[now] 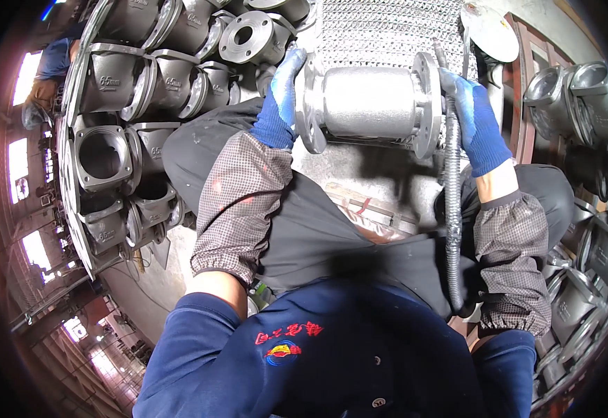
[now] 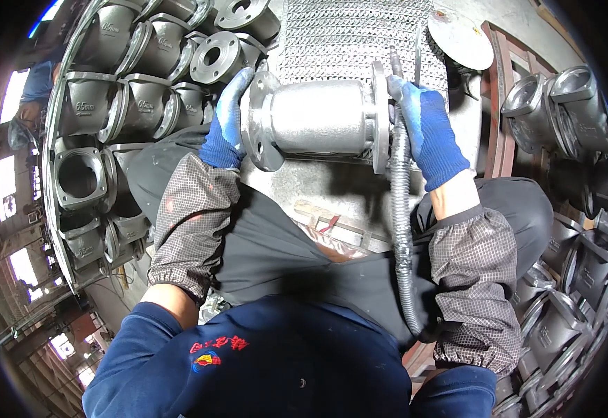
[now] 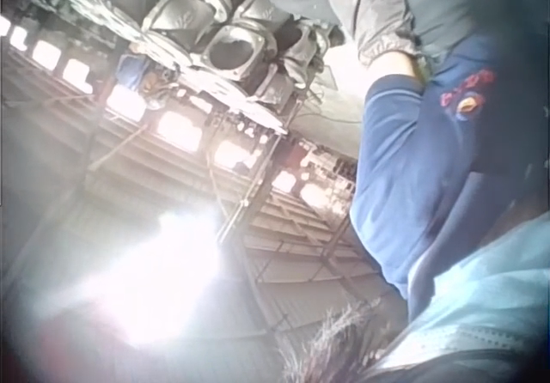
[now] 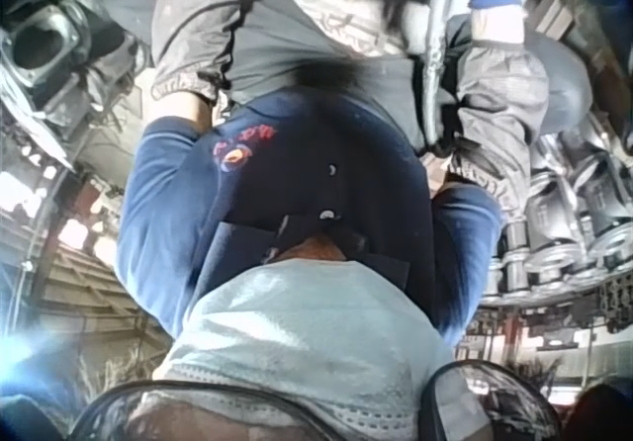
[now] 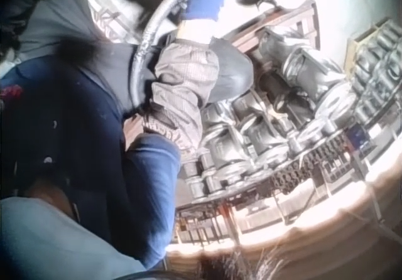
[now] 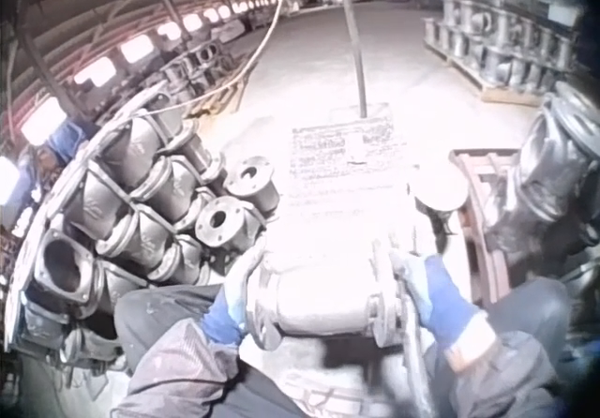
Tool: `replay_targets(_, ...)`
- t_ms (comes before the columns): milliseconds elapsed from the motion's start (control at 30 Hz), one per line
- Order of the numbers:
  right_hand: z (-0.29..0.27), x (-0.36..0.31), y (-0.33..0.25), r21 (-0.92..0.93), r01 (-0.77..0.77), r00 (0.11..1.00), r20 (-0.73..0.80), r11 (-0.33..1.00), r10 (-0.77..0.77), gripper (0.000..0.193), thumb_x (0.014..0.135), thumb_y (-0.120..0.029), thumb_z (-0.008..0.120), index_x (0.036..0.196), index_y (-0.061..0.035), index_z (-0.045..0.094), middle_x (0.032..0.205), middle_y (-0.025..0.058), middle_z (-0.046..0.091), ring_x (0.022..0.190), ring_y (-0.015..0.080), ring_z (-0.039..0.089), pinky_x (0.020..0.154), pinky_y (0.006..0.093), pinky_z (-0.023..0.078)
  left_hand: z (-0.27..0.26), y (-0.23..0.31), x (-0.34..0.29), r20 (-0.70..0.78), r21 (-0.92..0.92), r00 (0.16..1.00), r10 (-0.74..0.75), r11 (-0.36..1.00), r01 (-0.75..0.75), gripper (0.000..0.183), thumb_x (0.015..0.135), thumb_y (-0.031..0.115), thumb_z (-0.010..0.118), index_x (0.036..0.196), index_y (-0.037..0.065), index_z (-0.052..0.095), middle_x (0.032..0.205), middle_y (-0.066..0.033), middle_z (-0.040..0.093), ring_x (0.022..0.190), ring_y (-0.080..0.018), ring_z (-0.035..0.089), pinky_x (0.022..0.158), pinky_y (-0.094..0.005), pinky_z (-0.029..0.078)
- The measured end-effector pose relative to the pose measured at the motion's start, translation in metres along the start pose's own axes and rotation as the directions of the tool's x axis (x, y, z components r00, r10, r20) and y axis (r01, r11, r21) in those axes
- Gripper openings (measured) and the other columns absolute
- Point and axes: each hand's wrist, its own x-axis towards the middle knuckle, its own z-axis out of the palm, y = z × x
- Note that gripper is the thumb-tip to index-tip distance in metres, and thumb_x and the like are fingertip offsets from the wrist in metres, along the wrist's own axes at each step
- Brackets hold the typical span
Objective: The person cleans the edges and interior of a metal casting using a scraping tool, picking it up and turning it over to reach various sides.
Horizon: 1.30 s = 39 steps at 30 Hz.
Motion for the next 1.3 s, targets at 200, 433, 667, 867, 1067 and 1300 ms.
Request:
replay_targets(200, 0.031, -0.071, -0.038, -0.079, 0.373, 0.913, -0.147, 0.924, -0.381, 0.038, 0.085, -0.005, 0.051, 0.12, 0.0071, 0.047, 0.081, 0.0094, 0.063, 0.056, 0.0093, 0.056, 0.045, 0.0209, 0.047, -0.025, -0.01, 0.023, 0.204, -0.11, 0.979, 0.014, 0.994, 0.009, 0.033, 0.092, 0.03, 0.046, 0.109, 0.004, 0.054, 0.101, -0.0124, 0.062, 0.093, -0.0246, 0.061, 0.082, -0.0383, 0.051)
replay_targets(433, 0.088, -0.136, -0.02, -0.135, -0.147, 0.932, 0.314, 0.98, 0.183, 0.04, 0.088, -0.007, 0.05, 0.127, 0.0022, 0.045, 0.077, 0.0049, 0.059, 0.051, 0.0044, 0.05, 0.042, 0.019, 0.04, -0.015, -0.009, 0.004, 0.287, -0.2, 0.957, -0.048, 0.974, 0.109, 0.049, 0.092, 0.039, 0.042, 0.123, 0.001, 0.045, 0.114, -0.0191, 0.055, 0.099, -0.032, 0.059, 0.086, -0.0439, 0.05)
replay_targets(667, 0.119, -0.135, 0.008, -0.105, -0.063, 0.974, 0.208, 0.992, 0.084, 0.047, 0.087, -0.01, 0.047, 0.132, 0.0019, 0.039, 0.067, 0.0084, 0.063, 0.041, 0.0088, 0.05, 0.04, 0.0206, 0.04, -0.015, -0.027, 0.0, 0.13, -0.218, 0.989, 0.064, 0.975, -0.035, 0.034, 0.091, 0.028, 0.044, 0.113, 0.004, 0.052, 0.101, -0.0115, 0.061, 0.089, -0.024, 0.062, 0.082, -0.0367, 0.052)
replay_targets(867, 0.119, -0.127, 0.008, -0.096, -0.014, 0.972, 0.231, 0.995, 0.036, 0.046, 0.089, -0.009, 0.046, 0.132, 0.0046, 0.037, 0.068, 0.0097, 0.062, 0.041, 0.0096, 0.051, 0.04, 0.0214, 0.042, -0.022, -0.05, 0.018, 0.089, -0.218, 0.99, 0.106, 0.972, -0.085, 0.041, 0.091, 0.031, 0.042, 0.117, 0.0, 0.051, 0.106, -0.0149, 0.061, 0.092, -0.0266, 0.062, 0.083, -0.0379, 0.051)
replay_targets(1067, 0.109, -0.124, 0.021, -0.196, 0.143, 0.966, 0.241, 0.97, -0.093, 0.043, 0.088, -0.009, 0.047, 0.129, 0.0029, 0.042, 0.067, 0.0085, 0.062, 0.044, 0.0097, 0.052, 0.043, 0.0203, 0.043, -0.022, -0.049, 0.016, 0.113, -0.253, 0.992, 0.048, 0.967, -0.018, 0.043, 0.09, 0.035, 0.045, 0.116, 0.001, 0.05, 0.105, -0.0133, 0.058, 0.093, -0.0238, 0.06, 0.086, -0.0364, 0.048)
replay_targets(1300, 0.107, -0.134, 0.009, -0.113, -0.05, 0.961, 0.266, 0.992, 0.079, 0.046, 0.087, -0.01, 0.048, 0.131, 0.004, 0.04, 0.069, 0.0091, 0.063, 0.047, 0.0099, 0.055, 0.042, 0.0208, 0.043, -0.027, -0.046, 0.017, 0.102, -0.247, 0.991, 0.085, 0.967, -0.058, 0.041, 0.091, 0.031, 0.044, 0.117, 0.0, 0.049, 0.107, -0.0142, 0.06, 0.092, -0.0267, 0.061, 0.084, -0.0392, 0.051)
